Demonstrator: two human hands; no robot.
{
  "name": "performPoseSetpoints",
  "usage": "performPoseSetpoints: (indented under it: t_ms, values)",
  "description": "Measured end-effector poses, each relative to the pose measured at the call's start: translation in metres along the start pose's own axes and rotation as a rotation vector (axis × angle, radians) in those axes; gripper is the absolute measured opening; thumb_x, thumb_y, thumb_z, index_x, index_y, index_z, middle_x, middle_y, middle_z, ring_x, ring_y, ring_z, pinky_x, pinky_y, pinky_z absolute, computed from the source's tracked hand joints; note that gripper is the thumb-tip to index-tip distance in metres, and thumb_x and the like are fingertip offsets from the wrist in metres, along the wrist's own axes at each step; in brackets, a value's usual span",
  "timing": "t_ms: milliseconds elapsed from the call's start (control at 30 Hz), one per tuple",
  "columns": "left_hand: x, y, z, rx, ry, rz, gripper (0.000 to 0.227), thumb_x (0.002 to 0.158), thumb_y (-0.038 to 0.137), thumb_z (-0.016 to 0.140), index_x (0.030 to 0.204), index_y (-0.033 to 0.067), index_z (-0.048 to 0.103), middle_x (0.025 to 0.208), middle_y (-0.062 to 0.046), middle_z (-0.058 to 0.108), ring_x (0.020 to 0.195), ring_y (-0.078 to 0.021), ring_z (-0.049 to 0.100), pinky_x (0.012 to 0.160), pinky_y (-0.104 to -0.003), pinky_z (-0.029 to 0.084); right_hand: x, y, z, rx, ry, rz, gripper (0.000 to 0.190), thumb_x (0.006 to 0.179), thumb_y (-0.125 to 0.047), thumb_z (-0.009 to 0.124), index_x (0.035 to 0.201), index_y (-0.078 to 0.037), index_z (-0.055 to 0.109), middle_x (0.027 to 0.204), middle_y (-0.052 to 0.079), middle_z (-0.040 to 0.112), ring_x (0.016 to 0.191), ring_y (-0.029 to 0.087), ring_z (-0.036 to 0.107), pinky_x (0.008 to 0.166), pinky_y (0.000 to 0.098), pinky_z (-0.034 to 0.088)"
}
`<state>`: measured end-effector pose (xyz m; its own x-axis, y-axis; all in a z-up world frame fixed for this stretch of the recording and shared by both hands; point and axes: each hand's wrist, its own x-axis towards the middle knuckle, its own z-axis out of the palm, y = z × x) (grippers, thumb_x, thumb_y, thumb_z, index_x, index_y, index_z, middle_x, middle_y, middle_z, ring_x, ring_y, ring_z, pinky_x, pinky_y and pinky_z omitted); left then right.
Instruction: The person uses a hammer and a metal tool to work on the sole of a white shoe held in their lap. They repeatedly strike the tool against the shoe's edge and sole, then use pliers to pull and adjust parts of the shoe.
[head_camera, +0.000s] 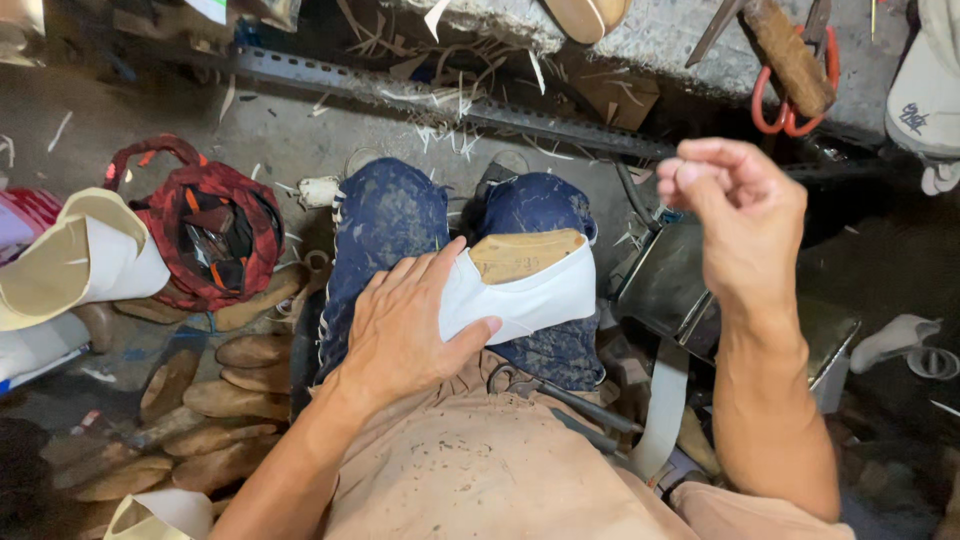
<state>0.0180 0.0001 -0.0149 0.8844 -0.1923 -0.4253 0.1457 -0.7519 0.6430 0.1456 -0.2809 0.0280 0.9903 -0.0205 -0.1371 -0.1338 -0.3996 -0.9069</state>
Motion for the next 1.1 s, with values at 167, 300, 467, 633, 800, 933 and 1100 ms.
performPoseSetpoints:
  t_ms: [167, 300, 467, 633, 800, 933, 1100]
  values:
    - [-0.006, 0.004, 0.005, 0.002, 0.131, 0.106, 0.079, 0.081, 0.06, 0.062, 0.142, 0.0111, 0.052, 0.131, -0.009, 0.065, 0.113, -0.0331, 0.058, 0.088, -0.049, 0.042, -0.084, -0.006, 0.023, 0.136, -0.174, 0.238, 0.014, 0.096, 0.001, 0.064, 0.109, 0.005, 0.064, 0.096, 0.022, 0.076, 0.083, 0.022, 0.077, 0.082, 0.0306, 0.065]
    - [-0.016, 0.013, 0.009, -0.003, 0.236, 0.136, 0.074, 0.079, 0.056, 0.065, 0.136, 0.0108, 0.056, 0.127, -0.006, 0.068, 0.112, -0.0299, 0.06, 0.085, -0.047, 0.041, -0.118, -0.024, 0.051, -0.092, -0.226, -0.025, 0.009, 0.095, -0.002, 0.068, 0.104, 0.001, 0.071, 0.094, 0.012, 0.078, 0.083, 0.014, 0.076, 0.081, 0.0241, 0.065]
    - [-0.023, 0.02, 0.007, 0.023, 0.361, 0.186, 0.072, 0.076, 0.046, 0.069, 0.135, 0.0081, 0.055, 0.125, -0.007, 0.067, 0.11, -0.0295, 0.059, 0.085, -0.045, 0.042, -0.122, -0.02, 0.068, -0.33, -0.31, -0.385, 0.009, 0.091, -0.007, 0.077, 0.095, -0.004, 0.07, 0.086, 0.007, 0.073, 0.072, 0.017, 0.063, 0.069, 0.0276, 0.051]
    - [-0.028, 0.023, 0.008, 0.034, 0.403, 0.189, 0.07, 0.081, 0.049, 0.068, 0.136, 0.0069, 0.056, 0.128, -0.008, 0.066, 0.109, -0.0292, 0.06, 0.084, -0.045, 0.042, -0.123, -0.019, 0.07, -0.352, -0.324, -0.375, 0.007, 0.092, -0.008, 0.076, 0.095, -0.003, 0.071, 0.086, 0.007, 0.073, 0.073, 0.017, 0.063, 0.069, 0.0266, 0.053]
    - [-0.03, 0.023, 0.01, 0.037, 0.429, 0.181, 0.069, 0.081, 0.048, 0.07, 0.135, 0.0078, 0.055, 0.129, -0.007, 0.066, 0.11, -0.0279, 0.06, 0.085, -0.045, 0.042, -0.123, -0.019, 0.071, -0.363, -0.333, -0.357, 0.007, 0.092, -0.008, 0.075, 0.094, -0.003, 0.071, 0.085, 0.007, 0.073, 0.07, 0.017, 0.061, 0.069, 0.0271, 0.051]
    - [-0.031, 0.023, 0.009, 0.044, 0.417, 0.177, 0.068, 0.082, 0.048, 0.068, 0.135, 0.0079, 0.056, 0.129, -0.007, 0.065, 0.111, -0.0274, 0.059, 0.086, -0.044, 0.042, -0.123, -0.02, 0.07, -0.377, -0.338, -0.345, 0.007, 0.091, -0.008, 0.076, 0.093, -0.003, 0.071, 0.085, 0.007, 0.073, 0.07, 0.016, 0.061, 0.069, 0.0268, 0.052]
    - [-0.031, 0.022, 0.009, 0.04, 0.412, 0.184, 0.068, 0.082, 0.048, 0.068, 0.135, 0.0076, 0.055, 0.129, -0.007, 0.065, 0.111, -0.0279, 0.058, 0.087, -0.044, 0.042, -0.124, -0.019, 0.069, -0.396, -0.35, -0.368, 0.005, 0.092, -0.007, 0.076, 0.094, -0.004, 0.072, 0.087, 0.007, 0.073, 0.072, 0.017, 0.062, 0.071, 0.0274, 0.051]
